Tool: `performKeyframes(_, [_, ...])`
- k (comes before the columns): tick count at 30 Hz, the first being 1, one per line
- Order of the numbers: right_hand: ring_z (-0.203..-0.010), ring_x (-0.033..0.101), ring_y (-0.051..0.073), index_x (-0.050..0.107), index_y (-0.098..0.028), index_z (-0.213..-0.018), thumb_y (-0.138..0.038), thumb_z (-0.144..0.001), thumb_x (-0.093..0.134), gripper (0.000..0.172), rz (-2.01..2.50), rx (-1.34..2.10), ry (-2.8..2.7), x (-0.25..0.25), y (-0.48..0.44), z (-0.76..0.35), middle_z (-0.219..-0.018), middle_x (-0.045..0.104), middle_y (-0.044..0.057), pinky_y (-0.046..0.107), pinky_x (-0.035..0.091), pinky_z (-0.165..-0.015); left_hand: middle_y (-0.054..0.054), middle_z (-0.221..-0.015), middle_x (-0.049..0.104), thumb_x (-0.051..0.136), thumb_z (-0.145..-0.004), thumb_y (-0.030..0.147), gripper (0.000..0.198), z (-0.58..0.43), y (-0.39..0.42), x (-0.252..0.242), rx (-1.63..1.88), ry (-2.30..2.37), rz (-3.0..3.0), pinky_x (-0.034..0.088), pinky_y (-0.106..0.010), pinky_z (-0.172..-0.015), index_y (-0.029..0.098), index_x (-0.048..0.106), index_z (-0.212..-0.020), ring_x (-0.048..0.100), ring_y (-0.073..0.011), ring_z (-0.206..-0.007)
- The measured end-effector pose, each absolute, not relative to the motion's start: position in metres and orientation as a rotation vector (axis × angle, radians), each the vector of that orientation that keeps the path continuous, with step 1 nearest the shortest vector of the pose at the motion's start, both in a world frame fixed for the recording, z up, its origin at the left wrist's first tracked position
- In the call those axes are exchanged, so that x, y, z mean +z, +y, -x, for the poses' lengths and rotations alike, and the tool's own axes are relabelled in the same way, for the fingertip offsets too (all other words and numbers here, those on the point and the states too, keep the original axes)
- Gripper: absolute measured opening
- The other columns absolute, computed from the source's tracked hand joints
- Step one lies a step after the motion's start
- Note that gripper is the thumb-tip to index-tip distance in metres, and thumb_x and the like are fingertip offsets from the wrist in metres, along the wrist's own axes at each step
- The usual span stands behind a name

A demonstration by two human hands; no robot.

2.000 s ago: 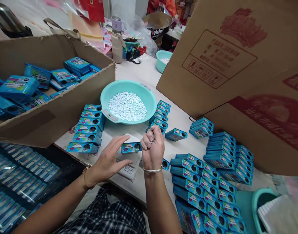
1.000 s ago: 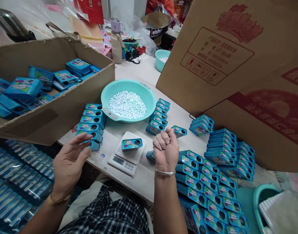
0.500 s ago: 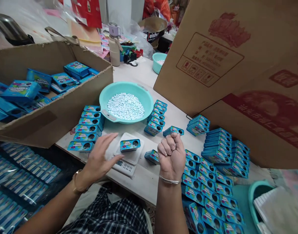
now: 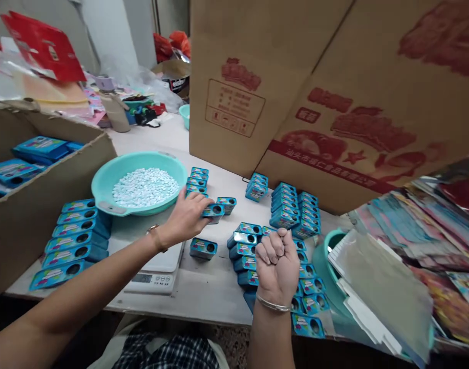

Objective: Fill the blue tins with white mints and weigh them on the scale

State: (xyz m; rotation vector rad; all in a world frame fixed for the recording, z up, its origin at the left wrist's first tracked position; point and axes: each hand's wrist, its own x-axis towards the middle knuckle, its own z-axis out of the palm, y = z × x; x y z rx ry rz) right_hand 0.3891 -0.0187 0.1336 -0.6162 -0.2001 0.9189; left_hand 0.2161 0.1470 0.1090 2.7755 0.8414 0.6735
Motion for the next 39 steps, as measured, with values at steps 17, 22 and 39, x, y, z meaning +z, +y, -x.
performKeyframes(17, [-0.037, 0.028, 0.004, 0.051, -0.018, -0.078, -0.021, -0.090, 0.056, 0.014, 0.485, 0.939, -0.088, 0.115, -0.031, -0.408, -0.052, 0.031, -0.011, 0.015, 0.025, -0.035, -0.010, -0.116, 0.060, 0.072, -0.073, 0.048, 0.064, -0.203, 0.102, 0.058, 0.320, 0.700, -2.769, 0.017, -0.063, -0.111, 0.021, 0.050, -0.126, 0.049, -0.0318, -0.117])
performKeyframes(22, [-0.041, 0.033, 0.004, 0.051, -0.018, -0.078, -0.021, -0.086, 0.060, 0.013, 0.510, 1.112, -0.086, 0.105, -0.007, -0.378, -0.056, 0.033, -0.010, 0.014, 0.027, -0.037, -0.005, -0.102, 0.066, 0.064, -0.082, 0.030, 0.028, -0.169, 0.086, 0.057, 0.467, 0.877, -2.657, 0.010, -0.065, -0.112, 0.023, 0.057, -0.109, 0.056, -0.0255, -0.106])
performKeyframes(39, [-0.046, 0.034, 0.004, 0.052, -0.019, -0.082, -0.028, -0.086, 0.059, 0.012, 0.716, 1.331, -0.152, 0.095, 0.097, -0.239, -0.057, 0.035, -0.010, 0.017, 0.034, -0.048, -0.016, -0.142, 0.043, 0.074, -0.075, 0.044, 0.091, -0.065, 0.094, 0.062, 0.887, 1.206, -2.219, 0.036, -0.050, -0.110, 0.021, 0.025, -0.148, 0.040, -0.0315, -0.133])
